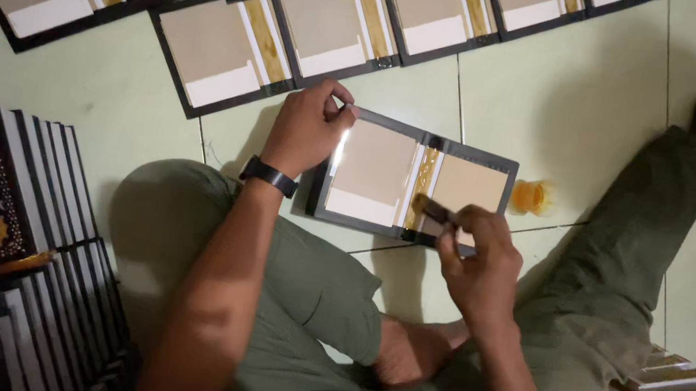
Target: The person sits on the floor and applies a yellow substance to the center of a black rectangular frame using a brush. They repeatedly dip the brush into a small container and spread the substance along the frame's center line.
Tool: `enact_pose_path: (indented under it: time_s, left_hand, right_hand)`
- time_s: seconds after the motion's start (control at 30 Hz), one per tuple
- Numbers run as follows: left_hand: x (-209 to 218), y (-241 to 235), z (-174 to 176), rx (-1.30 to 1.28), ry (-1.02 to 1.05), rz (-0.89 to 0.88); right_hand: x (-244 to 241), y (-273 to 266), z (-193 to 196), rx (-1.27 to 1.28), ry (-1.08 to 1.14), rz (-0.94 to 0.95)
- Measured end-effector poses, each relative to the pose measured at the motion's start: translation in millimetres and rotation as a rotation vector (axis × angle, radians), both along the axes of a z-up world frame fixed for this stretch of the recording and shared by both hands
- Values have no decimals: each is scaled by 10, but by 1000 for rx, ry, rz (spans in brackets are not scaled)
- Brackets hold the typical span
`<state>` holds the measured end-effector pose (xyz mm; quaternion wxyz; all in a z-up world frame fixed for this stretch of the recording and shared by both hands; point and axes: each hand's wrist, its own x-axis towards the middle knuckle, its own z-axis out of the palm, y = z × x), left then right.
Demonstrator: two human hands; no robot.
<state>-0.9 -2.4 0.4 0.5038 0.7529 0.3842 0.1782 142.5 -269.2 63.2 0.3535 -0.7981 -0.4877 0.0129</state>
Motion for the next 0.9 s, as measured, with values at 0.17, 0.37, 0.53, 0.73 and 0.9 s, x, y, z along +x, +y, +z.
enact_pose_path:
  time_s: [0.17,0.37,0.53,0.73,0.9]
  left_hand:
    - [-16,4,-1,-24,2,8]
    - [3,17,99,-101,83,-22]
    - [-5,14,8,-1,34,-26]
    - [-12,-7,86,-5,29,-1]
    - [-45,-32,207,-47,0,32]
  right_hand:
    - [-87,-81,459,-68,-37,-45]
    - [-260,-160,1335,-46,-250,-125]
    - [-171,-347,958,315,-31,-145]
    - [-267,-119,90,66,43,-209]
    - [-467,-194,-104,164,451,-344]
